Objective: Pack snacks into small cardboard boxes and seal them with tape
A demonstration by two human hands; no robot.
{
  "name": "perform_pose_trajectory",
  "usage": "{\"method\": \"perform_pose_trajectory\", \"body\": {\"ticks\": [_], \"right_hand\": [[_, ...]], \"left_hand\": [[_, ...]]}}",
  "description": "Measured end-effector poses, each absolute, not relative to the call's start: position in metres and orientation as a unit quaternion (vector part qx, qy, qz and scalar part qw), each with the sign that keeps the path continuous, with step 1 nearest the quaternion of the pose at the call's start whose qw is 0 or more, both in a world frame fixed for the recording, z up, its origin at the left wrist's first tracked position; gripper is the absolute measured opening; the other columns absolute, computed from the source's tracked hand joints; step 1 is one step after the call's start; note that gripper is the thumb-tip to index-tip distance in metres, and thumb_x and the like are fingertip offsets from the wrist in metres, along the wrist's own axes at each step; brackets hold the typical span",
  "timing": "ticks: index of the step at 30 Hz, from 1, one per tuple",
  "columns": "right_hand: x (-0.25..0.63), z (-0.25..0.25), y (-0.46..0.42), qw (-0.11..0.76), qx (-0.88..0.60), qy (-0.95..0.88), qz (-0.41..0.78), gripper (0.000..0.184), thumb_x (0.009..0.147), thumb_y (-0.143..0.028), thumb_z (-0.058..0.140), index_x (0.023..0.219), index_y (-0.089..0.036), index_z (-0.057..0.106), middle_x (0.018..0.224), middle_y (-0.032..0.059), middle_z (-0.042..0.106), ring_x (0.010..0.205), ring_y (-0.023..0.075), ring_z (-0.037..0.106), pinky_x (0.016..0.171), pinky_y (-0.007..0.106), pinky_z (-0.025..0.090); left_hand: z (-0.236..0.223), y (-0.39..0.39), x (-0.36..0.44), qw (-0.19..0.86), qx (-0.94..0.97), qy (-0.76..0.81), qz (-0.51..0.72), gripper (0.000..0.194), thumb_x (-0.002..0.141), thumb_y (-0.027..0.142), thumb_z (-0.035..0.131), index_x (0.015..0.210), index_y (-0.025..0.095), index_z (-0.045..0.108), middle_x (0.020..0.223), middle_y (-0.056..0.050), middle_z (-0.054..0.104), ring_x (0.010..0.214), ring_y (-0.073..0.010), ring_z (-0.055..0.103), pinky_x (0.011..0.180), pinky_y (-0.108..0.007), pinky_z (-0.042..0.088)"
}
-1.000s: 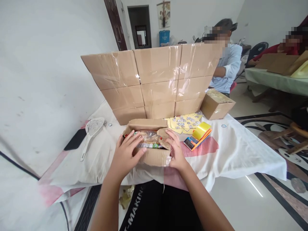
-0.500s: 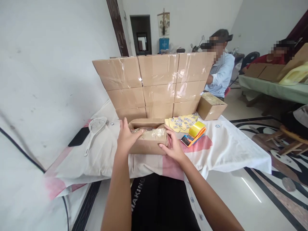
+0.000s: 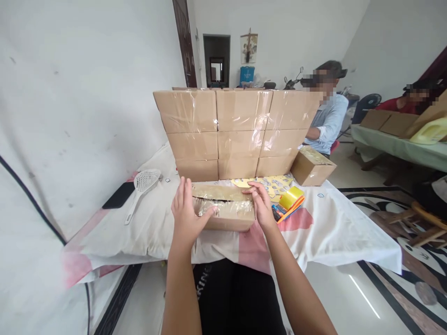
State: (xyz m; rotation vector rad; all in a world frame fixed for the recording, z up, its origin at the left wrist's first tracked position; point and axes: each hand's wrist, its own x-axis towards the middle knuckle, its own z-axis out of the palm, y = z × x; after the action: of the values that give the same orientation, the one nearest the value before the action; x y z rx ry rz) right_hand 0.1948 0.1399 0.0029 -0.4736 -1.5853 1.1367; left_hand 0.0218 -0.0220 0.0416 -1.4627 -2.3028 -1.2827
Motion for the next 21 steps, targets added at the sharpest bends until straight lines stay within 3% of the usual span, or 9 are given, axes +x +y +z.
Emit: {"method": "perform_pose_trajectory", "body": {"ticks": [3,6,9,13,16,21], "right_hand": [[0.203,-0.001,0.145,0.481,-0.235,-0.722,0.439,0.037,0.097,-0.048,0.049,0.123,-0.022,0.056,0.105,0.008,0.068,0.109,0.0242,0.067,0.103,0.042,0.048],[0.207,-0.003,0.147,0.468,-0.23,-0.734,0.435,0.037,0.099,-0.047,0.047,0.125,-0.022,0.054,0.112,0.0104,0.07,0.114,0.0241,0.066,0.105,0.043,0.047],[0.21,0.001,0.138,0.464,-0.192,-0.768,0.397,0.032,0.099,-0.043,0.05,0.122,-0.023,0.059,0.123,0.0109,0.069,0.124,0.0246,0.06,0.112,0.045,0.042],[0.216,0.017,0.119,0.439,-0.248,-0.821,0.267,0.023,0.095,-0.035,0.056,0.108,-0.024,0.071,0.137,0.0111,0.057,0.134,0.0288,0.048,0.117,0.05,0.034],[0.22,0.034,0.11,0.374,-0.322,-0.852,0.177,0.025,0.089,-0.03,0.061,0.109,-0.022,0.073,0.126,0.0127,0.055,0.122,0.0303,0.052,0.11,0.05,0.041],[0.217,0.065,0.107,0.27,-0.34,-0.889,0.147,0.016,0.088,-0.024,0.065,0.101,-0.016,0.071,0.103,0.0095,0.057,0.104,0.0265,0.056,0.095,0.04,0.047]], "left_hand": [[0.046,-0.019,0.04,0.062,-0.584,-0.742,-0.324,0.056,0.099,0.053,0.047,0.152,0.035,0.043,0.164,-0.005,0.037,0.155,-0.0314,0.026,0.124,-0.066,-0.002],[0.049,-0.011,0.052,0.033,-0.606,-0.75,-0.262,0.046,0.099,0.055,0.046,0.138,0.035,0.06,0.157,-0.004,0.048,0.15,-0.031,0.037,0.125,-0.066,0.005],[0.049,-0.008,0.051,0.011,-0.593,-0.764,-0.253,0.048,0.097,0.059,0.047,0.138,0.036,0.061,0.158,-0.002,0.046,0.149,-0.0316,0.038,0.124,-0.065,0.016],[0.047,-0.011,0.044,0.005,-0.596,-0.762,-0.253,0.051,0.098,0.061,0.045,0.14,0.036,0.059,0.16,-0.001,0.042,0.15,-0.0311,0.037,0.124,-0.063,0.016],[0.046,-0.012,0.043,0.013,-0.598,-0.759,-0.257,0.052,0.098,0.061,0.044,0.141,0.035,0.058,0.16,-0.001,0.042,0.15,-0.0298,0.037,0.125,-0.062,0.015],[0.042,-0.011,0.044,0.03,-0.597,-0.754,-0.27,0.049,0.097,0.06,0.048,0.138,0.036,0.061,0.158,-0.002,0.045,0.149,-0.0294,0.04,0.124,-0.062,0.017]]}}
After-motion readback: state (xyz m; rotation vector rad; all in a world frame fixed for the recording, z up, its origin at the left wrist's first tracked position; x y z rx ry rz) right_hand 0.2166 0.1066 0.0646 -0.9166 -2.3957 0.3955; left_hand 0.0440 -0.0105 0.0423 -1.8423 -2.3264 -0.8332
